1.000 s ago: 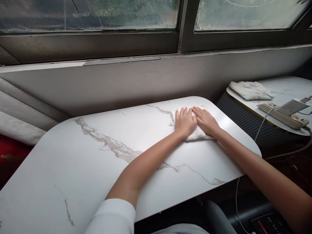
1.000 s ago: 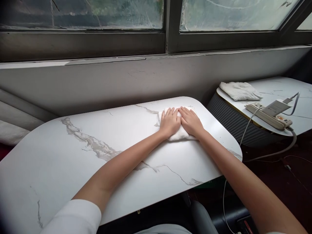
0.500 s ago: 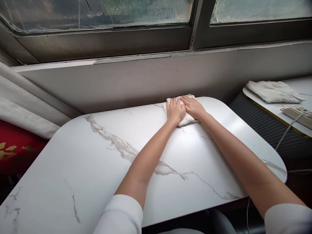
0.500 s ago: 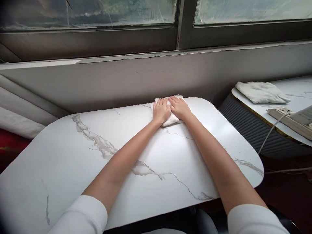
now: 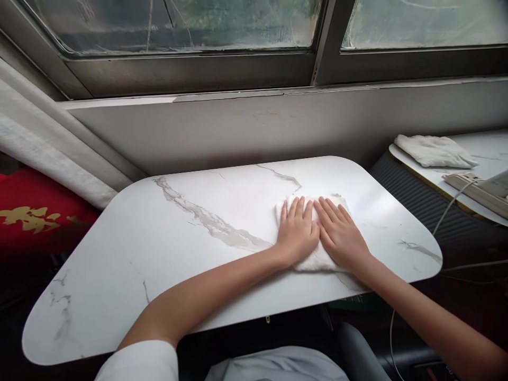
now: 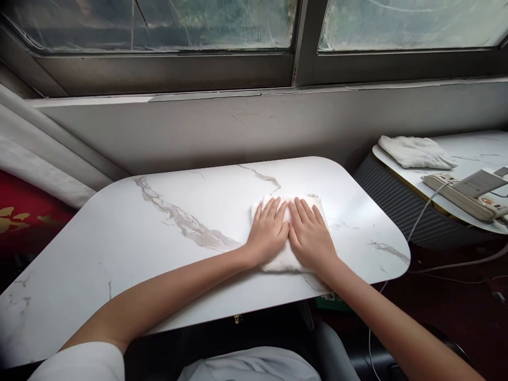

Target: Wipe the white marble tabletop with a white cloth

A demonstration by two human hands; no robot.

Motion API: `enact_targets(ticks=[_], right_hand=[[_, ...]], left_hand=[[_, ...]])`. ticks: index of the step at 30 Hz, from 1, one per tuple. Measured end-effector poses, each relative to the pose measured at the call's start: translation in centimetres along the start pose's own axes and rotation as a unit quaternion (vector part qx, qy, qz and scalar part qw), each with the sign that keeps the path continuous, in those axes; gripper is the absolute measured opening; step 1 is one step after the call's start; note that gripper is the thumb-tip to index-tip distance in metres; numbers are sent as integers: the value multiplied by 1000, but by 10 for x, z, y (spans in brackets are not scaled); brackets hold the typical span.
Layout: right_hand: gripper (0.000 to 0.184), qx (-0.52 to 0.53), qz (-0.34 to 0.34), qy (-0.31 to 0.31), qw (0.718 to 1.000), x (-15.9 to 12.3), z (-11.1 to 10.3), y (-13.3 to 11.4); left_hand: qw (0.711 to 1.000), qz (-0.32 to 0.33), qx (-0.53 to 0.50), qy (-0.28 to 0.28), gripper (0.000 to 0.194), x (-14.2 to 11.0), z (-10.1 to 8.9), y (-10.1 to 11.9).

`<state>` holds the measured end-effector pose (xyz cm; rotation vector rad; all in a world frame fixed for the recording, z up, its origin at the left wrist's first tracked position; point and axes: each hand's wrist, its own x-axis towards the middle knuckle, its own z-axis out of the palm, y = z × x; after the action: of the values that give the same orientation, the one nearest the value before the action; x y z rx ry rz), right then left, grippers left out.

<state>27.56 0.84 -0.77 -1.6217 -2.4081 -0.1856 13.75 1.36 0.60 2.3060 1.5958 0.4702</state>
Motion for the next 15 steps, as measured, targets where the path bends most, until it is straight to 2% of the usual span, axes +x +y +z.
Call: enact_targets(ticks=[4, 8, 12, 15], right_hand=[[62, -25, -7, 34, 999, -41, -9, -26], [64, -37, -35, 43, 998, -58, -14, -55], [60, -26, -63, 16, 998, -46, -13, -73], [57, -6, -75, -19, 997, -16, -7, -76]], left_hand=[[995, -1, -73, -70, 57, -39, -12, 6], [983, -16, -139, -121, 60, -70, -26, -4], [981, -42, -145, -125, 60, -81, -36, -23], [988, -64, -109, -92, 58, -68, -37, -39]])
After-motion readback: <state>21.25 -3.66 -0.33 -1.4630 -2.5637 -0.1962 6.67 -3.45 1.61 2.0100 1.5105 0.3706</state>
